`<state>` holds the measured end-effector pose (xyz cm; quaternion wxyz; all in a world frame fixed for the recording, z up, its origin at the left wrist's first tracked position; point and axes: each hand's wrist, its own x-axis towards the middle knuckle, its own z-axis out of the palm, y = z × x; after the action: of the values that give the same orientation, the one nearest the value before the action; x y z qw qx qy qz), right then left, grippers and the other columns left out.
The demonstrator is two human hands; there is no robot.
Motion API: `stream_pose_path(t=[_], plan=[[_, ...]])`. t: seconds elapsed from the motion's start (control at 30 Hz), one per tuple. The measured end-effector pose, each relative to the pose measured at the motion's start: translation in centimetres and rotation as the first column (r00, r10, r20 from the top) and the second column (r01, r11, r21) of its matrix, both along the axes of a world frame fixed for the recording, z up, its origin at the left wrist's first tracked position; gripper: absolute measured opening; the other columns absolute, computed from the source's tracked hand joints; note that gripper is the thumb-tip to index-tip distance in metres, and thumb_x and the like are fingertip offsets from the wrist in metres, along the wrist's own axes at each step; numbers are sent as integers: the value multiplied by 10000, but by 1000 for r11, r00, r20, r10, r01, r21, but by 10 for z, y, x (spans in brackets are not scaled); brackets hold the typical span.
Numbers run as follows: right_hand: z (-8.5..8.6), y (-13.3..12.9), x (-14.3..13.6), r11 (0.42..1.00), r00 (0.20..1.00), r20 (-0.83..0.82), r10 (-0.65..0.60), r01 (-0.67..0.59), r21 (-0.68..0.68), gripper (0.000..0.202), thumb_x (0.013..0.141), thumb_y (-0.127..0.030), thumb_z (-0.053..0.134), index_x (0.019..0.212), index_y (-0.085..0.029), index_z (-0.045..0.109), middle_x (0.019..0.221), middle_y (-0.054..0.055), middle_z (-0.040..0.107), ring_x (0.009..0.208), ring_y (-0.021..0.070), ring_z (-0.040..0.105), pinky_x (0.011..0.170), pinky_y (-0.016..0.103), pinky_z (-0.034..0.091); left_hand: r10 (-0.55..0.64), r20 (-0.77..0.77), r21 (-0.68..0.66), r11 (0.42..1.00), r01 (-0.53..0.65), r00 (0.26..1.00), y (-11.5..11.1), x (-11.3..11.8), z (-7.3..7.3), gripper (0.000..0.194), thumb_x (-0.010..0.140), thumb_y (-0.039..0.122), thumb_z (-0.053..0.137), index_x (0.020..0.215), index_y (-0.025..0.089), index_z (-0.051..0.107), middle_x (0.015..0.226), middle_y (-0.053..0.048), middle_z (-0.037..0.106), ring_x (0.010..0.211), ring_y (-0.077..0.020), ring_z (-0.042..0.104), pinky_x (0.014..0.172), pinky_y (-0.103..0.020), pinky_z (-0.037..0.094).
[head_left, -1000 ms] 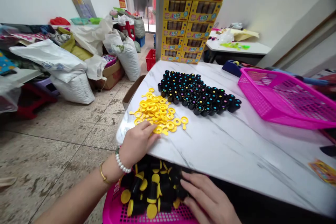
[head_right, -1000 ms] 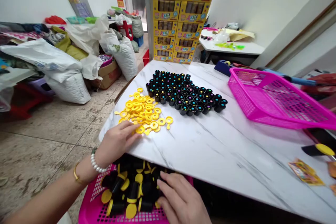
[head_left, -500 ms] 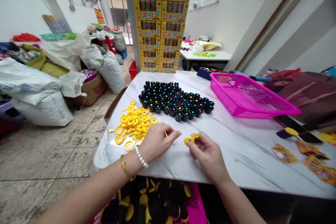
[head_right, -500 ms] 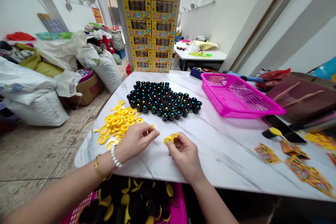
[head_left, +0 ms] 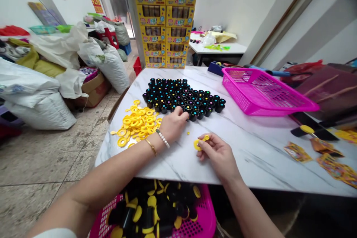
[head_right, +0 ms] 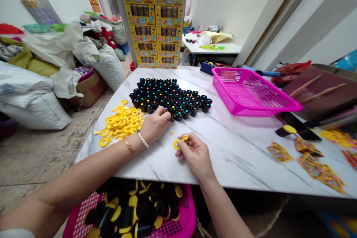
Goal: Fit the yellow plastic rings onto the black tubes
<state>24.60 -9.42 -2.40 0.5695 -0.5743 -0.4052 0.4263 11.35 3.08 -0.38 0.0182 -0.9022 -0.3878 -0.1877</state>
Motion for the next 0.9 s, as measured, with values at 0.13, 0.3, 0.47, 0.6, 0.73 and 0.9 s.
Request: stream_pose_path(t=[0.13,0.3,0.47,0.6,0.73,0.9], plan=[[-4,3,4,993,988,117,-105,97,66,210,837,-378,601,909,-194,533,1018,90,686,947,208,651,849,361,493,-11,138,-28,999,15,990,-14,-28,13,70,868,254,529,886,195,560,1094,-43,560,805,-155,582,656,-264,455],[3,16,-13,1000,873,487,-19,21,1,48,861,-263,510,871,-222,487,1273,129,588,1209,262,527,976,456,389,40,224,-85,996,-21,974,-48,-83,33,46,865,218,528,848,184,502,870,-27,579,806,-169,547,723,-303,441],[11,34,-30,996,897,433,84,-93,-1,93,865,-302,519,895,-217,540,1072,76,677,1008,221,633,879,392,457,44,298,-258,966,35,954,-84,-101,23,33,862,192,523,858,195,491,904,-32,589,821,-165,547,739,-305,445],[17,25,-29,999,983,181,39,-45,28,215,794,-379,643,872,-183,599,956,56,679,856,176,633,783,308,481,83,376,-369,927,67,923,-97,-91,1,249,817,200,591,1042,187,485,962,-46,600,861,-176,562,765,-312,467],[24,3,-30,962,967,-106,234,-246,-121,264,749,-393,698,832,-147,653,622,4,620,531,104,531,562,247,441,72,433,-420,898,130,899,-95,-84,-14,426,785,222,658,1181,186,506,1001,-47,612,903,-173,567,812,-306,466],[27,0,-32,940,948,115,296,-268,-210,242,733,-381,712,781,-145,687,557,-3,605,522,109,520,542,245,427,41,408,-395,908,136,912,-91,-80,-18,180,814,274,626,971,186,637,884,-39,593,838,-174,551,741,-292,447]])
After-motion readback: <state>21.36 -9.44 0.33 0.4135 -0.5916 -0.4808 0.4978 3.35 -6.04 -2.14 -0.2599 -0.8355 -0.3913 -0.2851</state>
